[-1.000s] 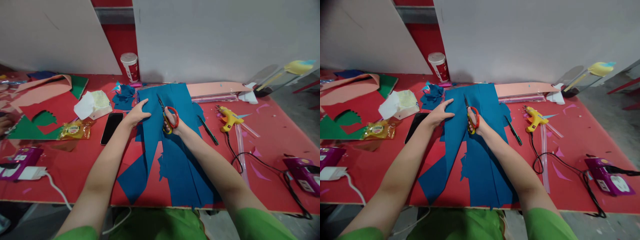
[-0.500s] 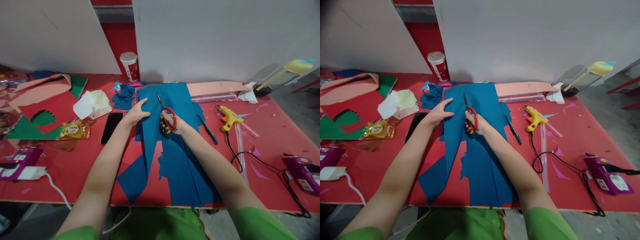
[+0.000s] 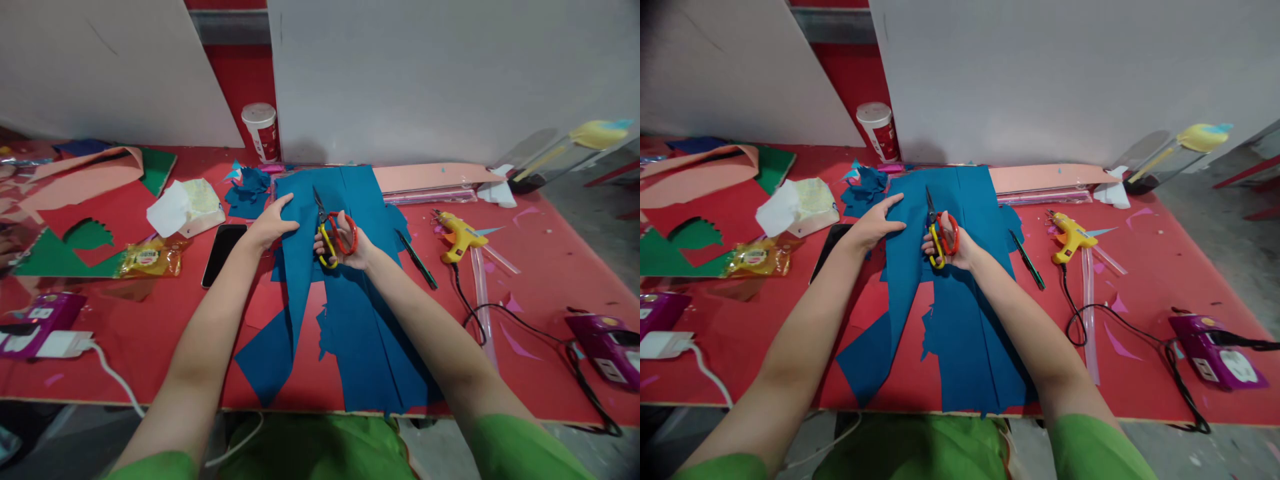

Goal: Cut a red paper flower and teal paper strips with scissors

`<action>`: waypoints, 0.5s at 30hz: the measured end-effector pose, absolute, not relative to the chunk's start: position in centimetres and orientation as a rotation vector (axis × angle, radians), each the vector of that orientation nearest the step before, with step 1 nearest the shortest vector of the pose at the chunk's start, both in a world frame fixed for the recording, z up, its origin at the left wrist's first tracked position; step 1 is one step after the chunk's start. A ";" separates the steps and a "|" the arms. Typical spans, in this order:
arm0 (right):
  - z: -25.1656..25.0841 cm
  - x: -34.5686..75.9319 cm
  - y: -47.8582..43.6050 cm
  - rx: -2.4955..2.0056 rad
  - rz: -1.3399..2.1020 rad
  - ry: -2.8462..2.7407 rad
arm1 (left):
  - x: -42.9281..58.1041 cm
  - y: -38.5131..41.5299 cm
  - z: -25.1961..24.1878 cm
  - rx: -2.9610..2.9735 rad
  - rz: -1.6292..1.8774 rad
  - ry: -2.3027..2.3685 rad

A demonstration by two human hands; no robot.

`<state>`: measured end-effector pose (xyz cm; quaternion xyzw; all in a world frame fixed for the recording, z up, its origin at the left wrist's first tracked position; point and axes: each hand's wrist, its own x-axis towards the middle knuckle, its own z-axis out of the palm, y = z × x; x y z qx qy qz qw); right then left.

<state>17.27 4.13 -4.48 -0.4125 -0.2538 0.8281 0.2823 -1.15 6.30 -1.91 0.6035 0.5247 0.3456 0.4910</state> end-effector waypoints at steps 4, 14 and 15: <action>-4.1 17.4 4.0 -1.062 2.257 -0.657 | -1.3 6.5 -2.3 1.447 0.839 1.246; -3.7 18.5 4.3 -1.121 2.274 -0.774 | -1.7 6.7 -2.1 1.436 0.883 1.257; -3.6 18.6 4.4 -1.140 2.271 -0.805 | -1.8 6.7 -2.1 1.433 0.886 1.256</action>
